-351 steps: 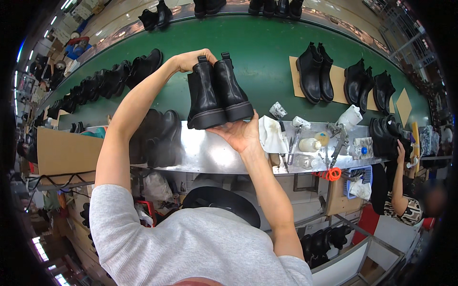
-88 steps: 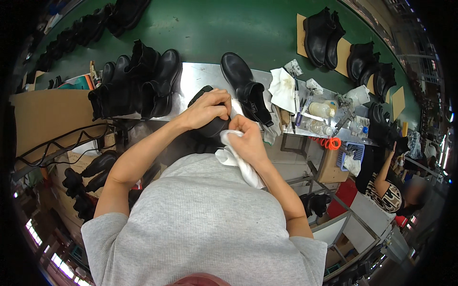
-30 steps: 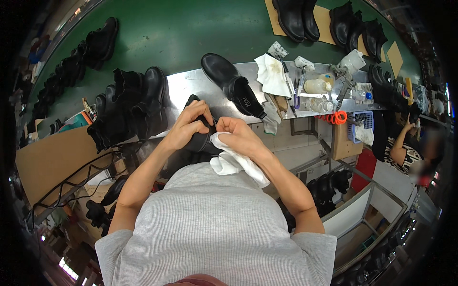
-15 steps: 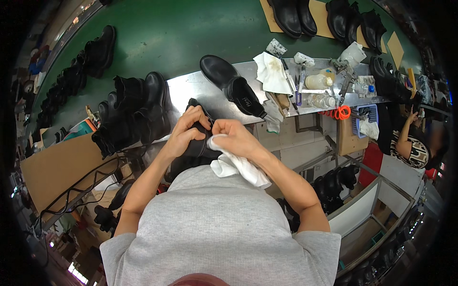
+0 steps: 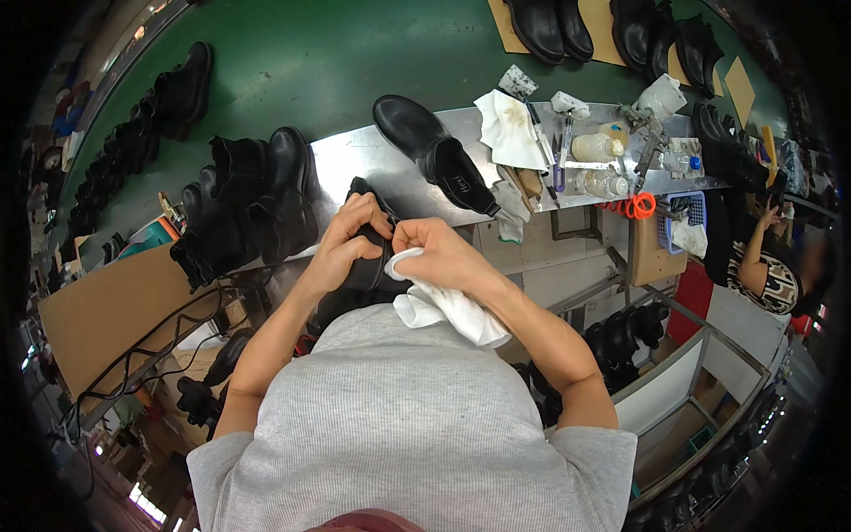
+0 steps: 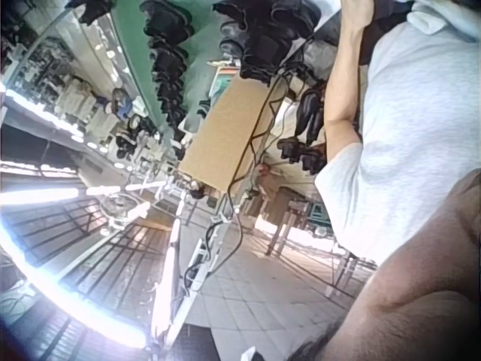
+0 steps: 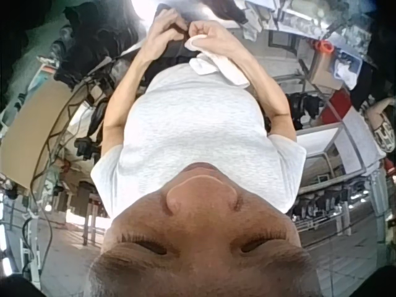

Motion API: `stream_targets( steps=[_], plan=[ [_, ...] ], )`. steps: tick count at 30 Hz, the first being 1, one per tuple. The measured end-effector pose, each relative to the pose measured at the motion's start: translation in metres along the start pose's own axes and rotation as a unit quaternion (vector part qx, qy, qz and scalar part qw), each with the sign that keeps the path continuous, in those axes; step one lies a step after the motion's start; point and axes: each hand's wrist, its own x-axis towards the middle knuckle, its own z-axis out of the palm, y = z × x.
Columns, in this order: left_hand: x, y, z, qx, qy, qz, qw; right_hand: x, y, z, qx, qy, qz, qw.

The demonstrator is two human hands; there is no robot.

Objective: The person cleans black boots by wiping their surfaces and soles with a cloth, receives boots across the conveyor belt, and arranges the boots on the table.

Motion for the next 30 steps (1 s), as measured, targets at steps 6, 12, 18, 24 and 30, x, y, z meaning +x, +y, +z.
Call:
stream_targets(
  steps=[6,12,18,24,30],
  plan=[
    [-0.003,0.0,0.002,-0.013,0.003,-0.003,1.0,-0.003,-0.004,0.0,0.001,0.004,0.018,1.0],
    [-0.004,0.001,0.002,-0.011,-0.001,-0.011,1.0,0.004,0.005,-0.005,0.089,0.011,0.063,0.994],
    [-0.002,0.0,0.001,-0.003,-0.002,0.004,1.0,0.004,0.004,-0.004,0.055,-0.003,0.042,0.998],
    [-0.006,0.009,0.002,-0.031,0.019,-0.04,0.999,0.003,0.001,-0.003,-0.011,-0.022,0.021,0.999],
    [-0.01,0.009,0.001,-0.044,0.001,-0.058,0.997,-0.001,-0.004,0.002,0.008,-0.006,0.031,0.999]
  ],
)
